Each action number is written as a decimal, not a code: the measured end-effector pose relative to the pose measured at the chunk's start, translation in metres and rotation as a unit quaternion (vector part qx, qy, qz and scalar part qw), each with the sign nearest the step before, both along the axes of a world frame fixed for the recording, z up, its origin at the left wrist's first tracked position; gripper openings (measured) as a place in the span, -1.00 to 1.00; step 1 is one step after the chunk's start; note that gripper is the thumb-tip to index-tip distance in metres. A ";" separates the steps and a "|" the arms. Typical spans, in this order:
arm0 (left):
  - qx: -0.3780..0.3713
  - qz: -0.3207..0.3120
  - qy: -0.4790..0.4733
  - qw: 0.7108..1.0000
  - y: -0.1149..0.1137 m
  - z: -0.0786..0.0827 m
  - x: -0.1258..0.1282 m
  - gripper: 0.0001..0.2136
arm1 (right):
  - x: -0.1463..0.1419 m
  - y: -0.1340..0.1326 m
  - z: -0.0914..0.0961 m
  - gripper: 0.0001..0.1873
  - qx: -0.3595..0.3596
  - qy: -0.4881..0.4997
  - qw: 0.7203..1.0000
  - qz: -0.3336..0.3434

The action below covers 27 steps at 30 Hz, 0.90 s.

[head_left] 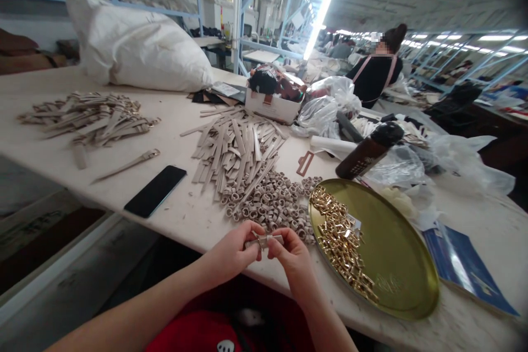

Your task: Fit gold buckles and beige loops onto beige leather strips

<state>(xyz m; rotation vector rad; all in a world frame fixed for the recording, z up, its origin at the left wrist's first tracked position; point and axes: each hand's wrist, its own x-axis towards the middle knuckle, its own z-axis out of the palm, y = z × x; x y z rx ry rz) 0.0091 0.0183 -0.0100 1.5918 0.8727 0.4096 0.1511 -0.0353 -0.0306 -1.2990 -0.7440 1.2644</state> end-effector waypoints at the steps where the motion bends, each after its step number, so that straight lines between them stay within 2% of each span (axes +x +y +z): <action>1: 0.001 0.008 0.001 1.000 0.001 -0.002 0.000 -0.82 | -0.001 -0.001 0.000 -0.69 0.000 0.009 1.000 0.003; 7: -0.024 0.005 0.000 1.000 0.001 -0.005 -0.003 -0.82 | -0.005 -0.011 0.000 -0.63 0.010 0.127 0.992 0.008; 10: 0.018 0.020 0.017 0.999 -0.002 -0.004 -0.004 -0.81 | -0.008 -0.014 -0.001 -0.78 -0.003 0.158 0.987 0.013; 12: 0.056 0.030 0.043 0.997 -0.004 -0.002 -0.005 -0.81 | -0.011 -0.016 -0.002 -0.78 -0.025 0.174 0.984 0.039; 14: 0.086 0.035 0.078 0.993 -0.006 -0.001 -0.007 -0.79 | -0.013 -0.017 -0.003 -0.72 -0.053 0.202 0.975 0.069; 18: 0.111 0.034 0.147 0.982 -0.007 0.001 -0.011 -0.75 | -0.015 -0.020 -0.003 -0.75 -0.082 0.277 0.951 0.107; 22: 0.093 0.021 0.137 0.986 -0.010 0.004 -0.013 -0.75 | -0.018 -0.026 0.000 -0.73 -0.095 0.333 0.929 0.130; 27: 0.007 0.000 0.059 0.998 -0.014 0.010 -0.019 -0.79 | -0.021 -0.029 0.002 -0.70 -0.043 0.255 0.963 0.073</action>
